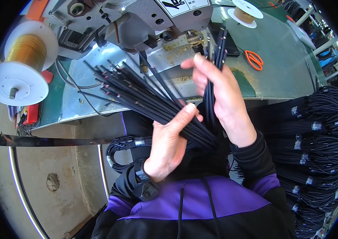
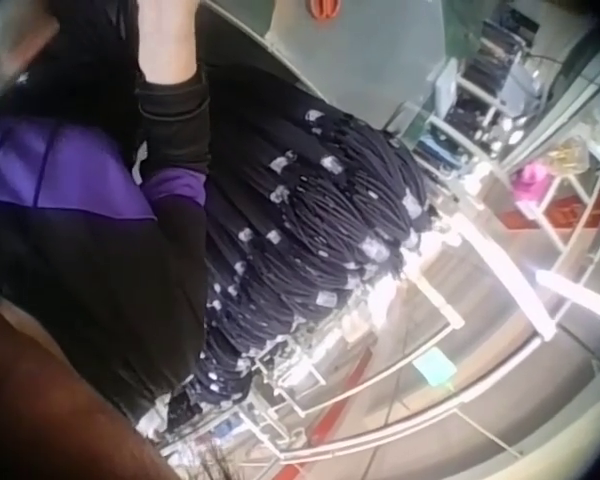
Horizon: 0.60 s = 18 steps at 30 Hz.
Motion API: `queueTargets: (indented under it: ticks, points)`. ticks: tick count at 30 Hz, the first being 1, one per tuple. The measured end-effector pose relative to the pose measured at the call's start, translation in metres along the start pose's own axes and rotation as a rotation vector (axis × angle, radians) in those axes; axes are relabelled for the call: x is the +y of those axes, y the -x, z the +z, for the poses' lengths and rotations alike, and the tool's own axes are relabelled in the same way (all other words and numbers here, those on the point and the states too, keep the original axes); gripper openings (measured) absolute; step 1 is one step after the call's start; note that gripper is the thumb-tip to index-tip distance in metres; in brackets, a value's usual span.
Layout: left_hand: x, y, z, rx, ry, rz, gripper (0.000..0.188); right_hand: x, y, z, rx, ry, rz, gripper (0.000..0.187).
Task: Organizing, sorting, and bundling electrical cables at a factory workstation.
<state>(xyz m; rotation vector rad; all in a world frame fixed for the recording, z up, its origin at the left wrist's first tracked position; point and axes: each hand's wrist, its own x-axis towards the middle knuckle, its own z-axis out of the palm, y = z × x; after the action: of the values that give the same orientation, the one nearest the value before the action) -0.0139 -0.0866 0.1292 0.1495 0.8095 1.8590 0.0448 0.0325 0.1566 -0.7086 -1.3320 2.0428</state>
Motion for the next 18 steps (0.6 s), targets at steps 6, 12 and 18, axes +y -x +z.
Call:
queueTargets:
  ticks: [6, 12, 18]
  points:
    - [-0.012, 0.001, 0.002, -0.072, -0.044, 0.001, 0.016, 0.012, 0.023, 0.006, 0.026, 0.233, -0.139, 0.027]
    - [-0.008, 0.003, -0.001, -0.036, 0.016, -0.015, 0.014, 0.008, 0.025, 0.004, 0.148, 0.006, -0.172, 0.024]
    - [0.003, 0.004, -0.003, -0.042, 0.076, 0.027, 0.012, 0.002, 0.014, 0.008, 0.132, -0.106, -0.068, 0.023]
